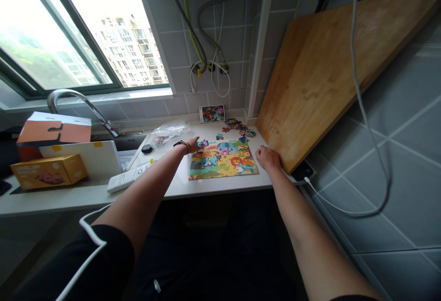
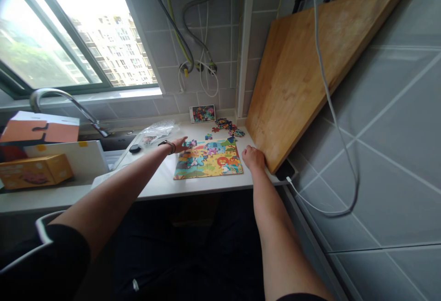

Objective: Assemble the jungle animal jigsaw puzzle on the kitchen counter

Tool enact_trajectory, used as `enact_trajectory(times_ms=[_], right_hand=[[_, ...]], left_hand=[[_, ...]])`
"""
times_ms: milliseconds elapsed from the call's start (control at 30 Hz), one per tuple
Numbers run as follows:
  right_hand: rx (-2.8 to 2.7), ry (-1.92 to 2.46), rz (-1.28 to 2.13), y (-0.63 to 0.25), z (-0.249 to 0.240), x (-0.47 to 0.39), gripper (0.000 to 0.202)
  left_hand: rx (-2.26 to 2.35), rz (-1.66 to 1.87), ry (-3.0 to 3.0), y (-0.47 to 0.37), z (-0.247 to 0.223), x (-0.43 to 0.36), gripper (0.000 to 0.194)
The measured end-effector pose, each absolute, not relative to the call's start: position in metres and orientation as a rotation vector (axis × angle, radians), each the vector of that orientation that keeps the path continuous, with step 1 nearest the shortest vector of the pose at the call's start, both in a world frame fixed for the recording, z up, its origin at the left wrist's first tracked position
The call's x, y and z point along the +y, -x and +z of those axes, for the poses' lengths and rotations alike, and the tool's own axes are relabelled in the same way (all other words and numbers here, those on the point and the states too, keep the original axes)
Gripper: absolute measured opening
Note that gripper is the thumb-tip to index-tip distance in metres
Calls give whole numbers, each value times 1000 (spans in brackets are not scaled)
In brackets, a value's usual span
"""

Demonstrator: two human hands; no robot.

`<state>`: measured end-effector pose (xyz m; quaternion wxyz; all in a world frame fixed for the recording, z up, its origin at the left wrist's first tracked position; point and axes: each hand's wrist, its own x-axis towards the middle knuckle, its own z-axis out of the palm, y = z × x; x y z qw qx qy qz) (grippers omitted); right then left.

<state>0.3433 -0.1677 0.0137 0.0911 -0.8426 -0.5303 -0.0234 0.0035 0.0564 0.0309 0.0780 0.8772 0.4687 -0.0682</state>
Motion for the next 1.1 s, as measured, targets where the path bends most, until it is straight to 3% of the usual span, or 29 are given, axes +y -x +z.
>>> enact_trajectory(times_ms=[200,467,733,1100], right_hand=[[-1551,2517,-39,-344,13,-166,37],[-1551,2516,-28,-341,17,-168,37],[-1553,2518,19,-342,20,-169,41],[-1562,2502,18,-342,20,-169,43]], left_hand=[[1439,-144,-2498,-15,29,57,71],[1451,117,-2391,-9,42,57,80],[1481,476,-2058,-1,56,57,45],[1472,894,-1559,22,15,24,45]])
